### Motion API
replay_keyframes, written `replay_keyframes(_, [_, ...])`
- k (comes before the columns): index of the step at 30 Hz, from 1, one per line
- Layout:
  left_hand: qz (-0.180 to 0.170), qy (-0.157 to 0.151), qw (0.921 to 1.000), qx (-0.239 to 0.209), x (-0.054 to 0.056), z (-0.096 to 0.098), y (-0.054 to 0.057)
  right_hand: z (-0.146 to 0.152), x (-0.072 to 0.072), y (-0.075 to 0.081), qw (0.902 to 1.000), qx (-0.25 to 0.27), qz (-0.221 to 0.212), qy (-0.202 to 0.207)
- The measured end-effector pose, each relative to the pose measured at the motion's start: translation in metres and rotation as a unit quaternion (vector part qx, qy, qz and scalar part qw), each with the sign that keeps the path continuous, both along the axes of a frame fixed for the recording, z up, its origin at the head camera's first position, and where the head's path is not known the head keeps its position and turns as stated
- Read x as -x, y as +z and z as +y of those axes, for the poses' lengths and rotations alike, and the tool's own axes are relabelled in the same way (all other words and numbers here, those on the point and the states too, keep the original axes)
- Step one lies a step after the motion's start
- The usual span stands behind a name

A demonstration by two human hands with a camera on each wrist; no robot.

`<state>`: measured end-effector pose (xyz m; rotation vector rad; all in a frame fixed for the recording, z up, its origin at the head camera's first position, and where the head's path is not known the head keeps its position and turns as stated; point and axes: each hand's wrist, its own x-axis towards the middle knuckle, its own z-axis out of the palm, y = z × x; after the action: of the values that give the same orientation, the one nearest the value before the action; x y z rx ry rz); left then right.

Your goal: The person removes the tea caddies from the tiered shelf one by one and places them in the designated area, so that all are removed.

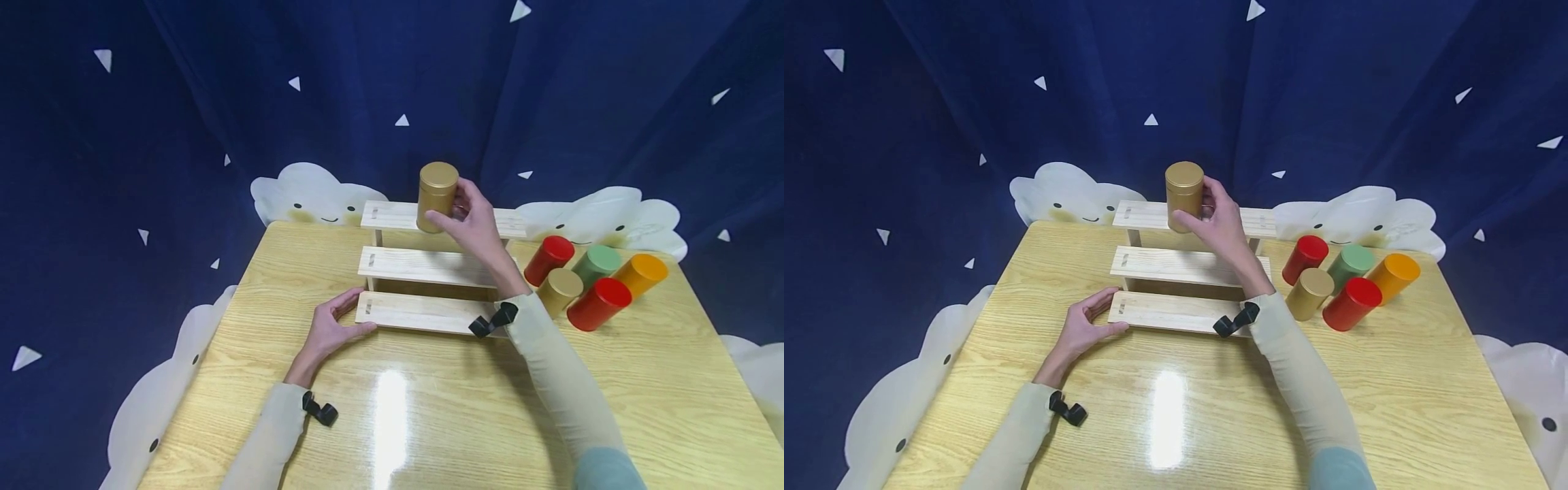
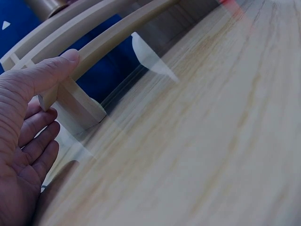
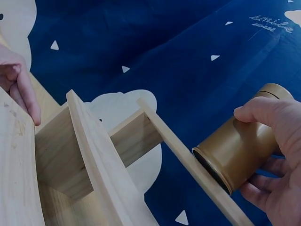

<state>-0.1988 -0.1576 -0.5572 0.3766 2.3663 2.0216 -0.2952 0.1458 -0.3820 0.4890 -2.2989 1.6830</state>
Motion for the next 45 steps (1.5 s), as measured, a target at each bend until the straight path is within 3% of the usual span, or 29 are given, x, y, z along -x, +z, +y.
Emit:
replay_keyframes(24, [-0.002,-0.007,0.9999,-0.008,0.000,0.001,0.001,0.052,-0.044,0.015,0.9977,-0.009,0.000,-0.067])
replay_keyframes(36, [-0.013,-0.001,0.9999,-0.004,0.000,0.001,0.000,0.088,-0.060,0.011,0.9937,0.014,0.034,-0.106])
replay_keyframes(45, [-0.012,-0.002,0.9999,-0.006,-0.002,0.000,0.001,0.121,-0.079,0.007,0.9870,0.017,0.012,-0.159])
